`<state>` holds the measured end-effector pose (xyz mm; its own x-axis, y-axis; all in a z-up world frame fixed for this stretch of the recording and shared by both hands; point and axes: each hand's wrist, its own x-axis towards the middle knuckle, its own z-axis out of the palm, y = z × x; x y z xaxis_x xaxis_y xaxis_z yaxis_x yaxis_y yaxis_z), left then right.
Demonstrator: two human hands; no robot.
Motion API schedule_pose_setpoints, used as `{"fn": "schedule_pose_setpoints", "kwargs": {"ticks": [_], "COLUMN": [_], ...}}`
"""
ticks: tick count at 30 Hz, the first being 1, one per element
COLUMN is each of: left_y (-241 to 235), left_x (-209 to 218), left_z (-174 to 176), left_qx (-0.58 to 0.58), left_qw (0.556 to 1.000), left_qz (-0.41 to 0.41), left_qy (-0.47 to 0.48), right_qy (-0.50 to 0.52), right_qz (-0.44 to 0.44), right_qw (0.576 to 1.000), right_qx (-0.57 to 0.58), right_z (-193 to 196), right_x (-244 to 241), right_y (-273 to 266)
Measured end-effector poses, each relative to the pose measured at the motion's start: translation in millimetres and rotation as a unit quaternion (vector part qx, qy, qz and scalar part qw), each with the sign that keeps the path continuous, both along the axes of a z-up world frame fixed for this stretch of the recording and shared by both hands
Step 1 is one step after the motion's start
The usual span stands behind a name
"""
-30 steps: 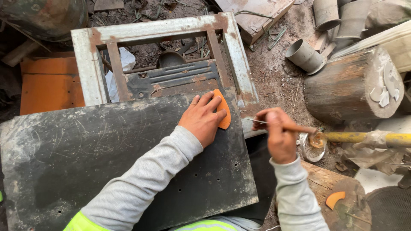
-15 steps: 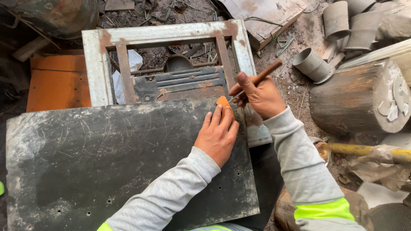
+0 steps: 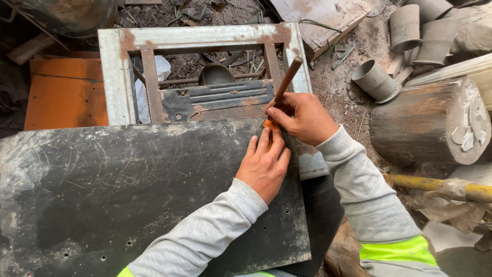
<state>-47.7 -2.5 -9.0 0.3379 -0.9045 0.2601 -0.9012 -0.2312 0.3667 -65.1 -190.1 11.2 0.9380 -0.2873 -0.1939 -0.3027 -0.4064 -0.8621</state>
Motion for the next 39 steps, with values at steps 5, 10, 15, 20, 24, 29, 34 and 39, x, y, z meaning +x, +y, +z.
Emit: {"fn": "schedule_pose_setpoints", "kwargs": {"ticks": [5,10,15,20,24,29,34,39], "left_y": [0.6,-0.1,0.1,0.5,0.5,3.5,6.7,9.1], "left_x": [0.3,-0.3,-0.9,-1.2,-1.6,4.2,17.0,23.6], "left_z": [-0.7,0.8,1.1,0.1,-0.8,7.2,12.1,2.5], "left_qx": [-0.005,-0.002,0.003,0.0,-0.007,0.006,0.011,0.003], "left_qw": [1.0,1.0,1.0,0.999,1.0,1.0,0.997,0.994], "left_qz": [-0.005,-0.004,-0.001,0.001,0.007,-0.001,0.01,0.026], "left_qy": [0.011,0.011,0.024,0.033,0.021,0.022,0.081,0.108], "right_qy": [-0.015,-0.017,-0.033,-0.076,-0.103,-0.056,-0.12,-0.126], "right_qz": [0.01,0.024,0.006,-0.026,-0.058,-0.15,-0.139,-0.105], "right_qw": [0.997,0.995,0.996,0.991,0.981,0.987,0.983,0.985], "right_qx": [-0.074,-0.092,-0.079,-0.106,-0.153,0.009,0.032,0.053], "right_z": [1.6,-1.0,-4.9,-10.2,-12.9,-2.6,-0.7,-4.0], "right_x": [3.3,6.1,6.1,4.0,-0.5,-30.6,-70.2,-78.1], "right_y": [9.4,9.0,7.6,8.9,10.4,-2.5,1.9,32.2]}}
